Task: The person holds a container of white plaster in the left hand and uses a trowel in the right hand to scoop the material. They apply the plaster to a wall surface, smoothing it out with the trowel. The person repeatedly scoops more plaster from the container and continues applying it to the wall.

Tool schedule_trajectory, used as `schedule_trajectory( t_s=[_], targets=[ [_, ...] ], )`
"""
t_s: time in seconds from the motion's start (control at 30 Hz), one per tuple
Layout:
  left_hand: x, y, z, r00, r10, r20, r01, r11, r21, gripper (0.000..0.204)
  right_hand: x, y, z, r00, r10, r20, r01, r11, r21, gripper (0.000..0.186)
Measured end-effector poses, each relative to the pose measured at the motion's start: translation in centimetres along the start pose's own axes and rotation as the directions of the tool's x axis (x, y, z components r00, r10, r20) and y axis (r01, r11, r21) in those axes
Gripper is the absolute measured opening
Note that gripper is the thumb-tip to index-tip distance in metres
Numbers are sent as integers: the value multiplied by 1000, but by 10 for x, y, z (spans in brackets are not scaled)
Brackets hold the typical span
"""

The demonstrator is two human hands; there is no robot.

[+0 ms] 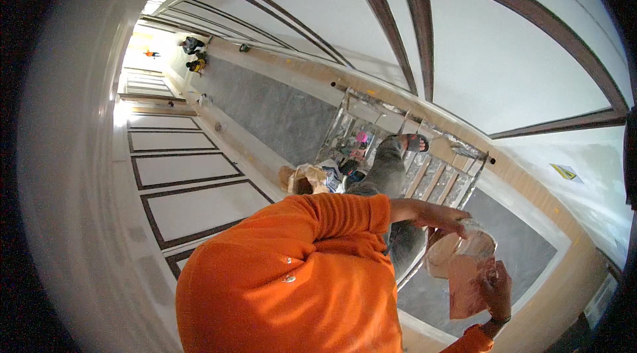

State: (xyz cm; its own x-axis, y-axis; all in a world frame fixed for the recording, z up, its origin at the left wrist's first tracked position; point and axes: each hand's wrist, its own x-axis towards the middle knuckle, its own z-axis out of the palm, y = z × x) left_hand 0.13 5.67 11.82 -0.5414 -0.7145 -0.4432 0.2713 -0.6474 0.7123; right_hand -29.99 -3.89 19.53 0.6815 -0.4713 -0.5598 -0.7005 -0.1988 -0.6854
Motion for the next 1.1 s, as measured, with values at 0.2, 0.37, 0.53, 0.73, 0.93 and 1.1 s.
schedule_trajectory(
  t_s=[0.2,0.37,0.53,0.73,0.93,1.1],
  targets=[
    [27,6,-39,969,114,-221,-129,990,-56,73,31,-65,-31,984,91,-151,-149,886,-439,25],
    [36,51,-67,958,112,-263,-110,994,21,82,67,-130,-55,958,28,-287,-205,765,-611,23],
    [13,109,-86,943,219,-251,-236,971,-40,85,123,-179,-60,927,-88,-364,-278,490,-826,20],
    [28,102,-90,956,182,-231,-159,981,115,74,143,-170,-44,936,49,-348,-302,616,-727,14],
    [33,85,-88,950,180,-254,-196,980,-40,70,147,-136,-24,961,121,-248,-219,883,-416,20],
    [34,89,-89,960,138,-243,-134,990,31,71,139,-109,-26,989,94,-115,-114,976,-183,25]
  ],
)
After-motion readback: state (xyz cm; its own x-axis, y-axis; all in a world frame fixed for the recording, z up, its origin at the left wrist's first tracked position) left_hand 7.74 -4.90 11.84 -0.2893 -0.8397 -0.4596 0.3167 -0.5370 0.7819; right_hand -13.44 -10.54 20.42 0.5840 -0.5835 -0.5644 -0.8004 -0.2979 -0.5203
